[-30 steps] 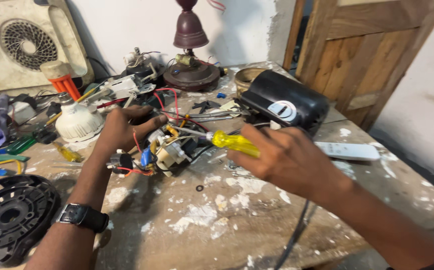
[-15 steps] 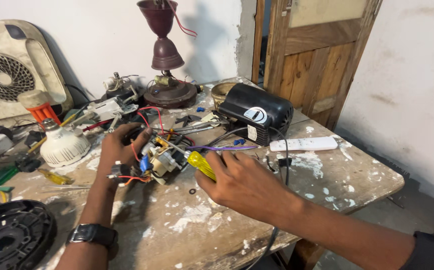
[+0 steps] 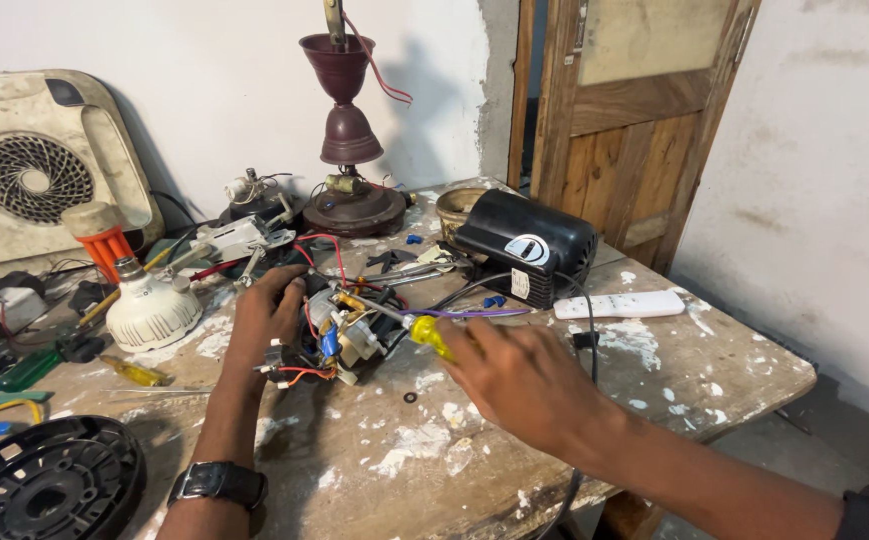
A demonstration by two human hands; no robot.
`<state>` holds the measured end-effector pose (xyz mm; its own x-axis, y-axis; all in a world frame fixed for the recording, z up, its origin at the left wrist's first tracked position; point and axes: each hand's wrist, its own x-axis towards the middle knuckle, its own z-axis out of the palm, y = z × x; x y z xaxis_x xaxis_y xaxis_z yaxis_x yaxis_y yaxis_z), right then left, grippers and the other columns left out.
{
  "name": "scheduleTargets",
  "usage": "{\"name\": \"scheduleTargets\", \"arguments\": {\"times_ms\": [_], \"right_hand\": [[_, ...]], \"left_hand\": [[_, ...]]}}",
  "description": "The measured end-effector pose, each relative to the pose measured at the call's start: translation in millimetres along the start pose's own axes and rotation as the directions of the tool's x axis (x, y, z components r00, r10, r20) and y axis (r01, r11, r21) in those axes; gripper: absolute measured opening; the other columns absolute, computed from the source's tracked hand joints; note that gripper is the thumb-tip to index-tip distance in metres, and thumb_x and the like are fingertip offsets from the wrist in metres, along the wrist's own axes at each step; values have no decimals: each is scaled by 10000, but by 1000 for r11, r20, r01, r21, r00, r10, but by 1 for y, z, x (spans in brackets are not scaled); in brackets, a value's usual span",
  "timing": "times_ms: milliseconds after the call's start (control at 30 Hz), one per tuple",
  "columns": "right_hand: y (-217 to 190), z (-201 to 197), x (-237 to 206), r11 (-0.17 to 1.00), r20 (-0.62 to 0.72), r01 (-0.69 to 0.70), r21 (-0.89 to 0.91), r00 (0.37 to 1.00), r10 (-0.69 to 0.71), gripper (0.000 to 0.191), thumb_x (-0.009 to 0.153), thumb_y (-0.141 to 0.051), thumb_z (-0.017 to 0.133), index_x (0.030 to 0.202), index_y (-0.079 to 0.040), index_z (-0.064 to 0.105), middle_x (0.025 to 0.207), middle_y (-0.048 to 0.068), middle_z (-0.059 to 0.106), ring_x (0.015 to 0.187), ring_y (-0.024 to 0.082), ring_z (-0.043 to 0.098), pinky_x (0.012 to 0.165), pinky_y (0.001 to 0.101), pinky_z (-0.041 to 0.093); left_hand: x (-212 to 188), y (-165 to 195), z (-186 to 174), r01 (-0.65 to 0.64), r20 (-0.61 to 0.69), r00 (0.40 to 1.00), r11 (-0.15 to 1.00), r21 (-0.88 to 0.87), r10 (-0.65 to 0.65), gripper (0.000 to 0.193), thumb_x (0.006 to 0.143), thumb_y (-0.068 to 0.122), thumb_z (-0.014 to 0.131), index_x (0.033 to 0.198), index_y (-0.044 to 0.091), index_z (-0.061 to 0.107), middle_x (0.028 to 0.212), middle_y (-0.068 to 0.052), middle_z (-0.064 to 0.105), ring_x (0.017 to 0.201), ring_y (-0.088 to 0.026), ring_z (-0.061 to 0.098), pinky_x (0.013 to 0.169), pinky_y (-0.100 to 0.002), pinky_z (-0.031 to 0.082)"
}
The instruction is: The person works on a disassembled electric fan motor at a cluttered workbench. They first manipulate the motor housing and rotor by hand, then use a screwdriver to loosen and adjust components on the motor's lower assembly, repositioning the unit repeatedly while working on its parts.
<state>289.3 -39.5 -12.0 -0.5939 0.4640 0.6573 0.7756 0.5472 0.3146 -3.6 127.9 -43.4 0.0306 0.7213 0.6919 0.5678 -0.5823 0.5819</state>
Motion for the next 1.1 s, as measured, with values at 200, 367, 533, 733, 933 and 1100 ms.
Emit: {"name": "scheduleTargets", "arguments": {"times_ms": [200,367,533,733,933,1100], "right_hand": [[-1,-2,17,475,614,-796,376,598,516,339,988,-293,654,1275,-114,631,778,121,728,572,187,632,525,366,500],[8,5,14,441,616,-787,431,614,493,550,796,-276,842,1205,-82,529,887,105,667,756,210,669,656,383,542],[1,6,1,775,206,-454,440,891,405,273,883,-177,752,1111,-49,677,860,139,719,724,233,714,656,379,563],[-5,-1,15,705,529,-680,200,681,507,397,1010,-294,667,1348,-118,554,947,115,732,771,216,731,691,364,594],[14,1,10,858,-37,-241,454,957,289,366,752,-161,834,1023,-2,647,977,123,670,771,234,729,648,357,583],[10,8,3,861,-19,-305,408,940,342,249,874,-138,784,1101,-60,719,945,100,707,655,215,728,591,347,591]], "left_hand": [[1,2,2,-85,-32,996,996,7,85,307,987,158,555,1190,-9,711,1102,-218,735,935,-334,740,826,-382,556],[-1,1,3,-106,-39,993,994,23,107,302,990,141,546,1193,-14,707,1136,-221,724,988,-371,728,857,-398,552],[0,-2,4,-62,-26,998,997,34,63,306,984,142,548,1201,-4,706,1132,-214,723,1002,-385,722,859,-405,548],[-3,-2,7,-89,-52,995,996,23,90,301,975,136,557,1192,-12,704,1144,-219,723,1032,-388,716,886,-409,543],[-2,-3,9,-87,-62,994,995,48,90,292,977,125,554,1178,-19,710,1147,-231,718,1043,-407,703,903,-425,536],[-3,-4,9,-105,-58,992,992,65,109,297,981,123,546,1183,-22,707,1150,-229,718,1042,-415,696,905,-429,533]]}}
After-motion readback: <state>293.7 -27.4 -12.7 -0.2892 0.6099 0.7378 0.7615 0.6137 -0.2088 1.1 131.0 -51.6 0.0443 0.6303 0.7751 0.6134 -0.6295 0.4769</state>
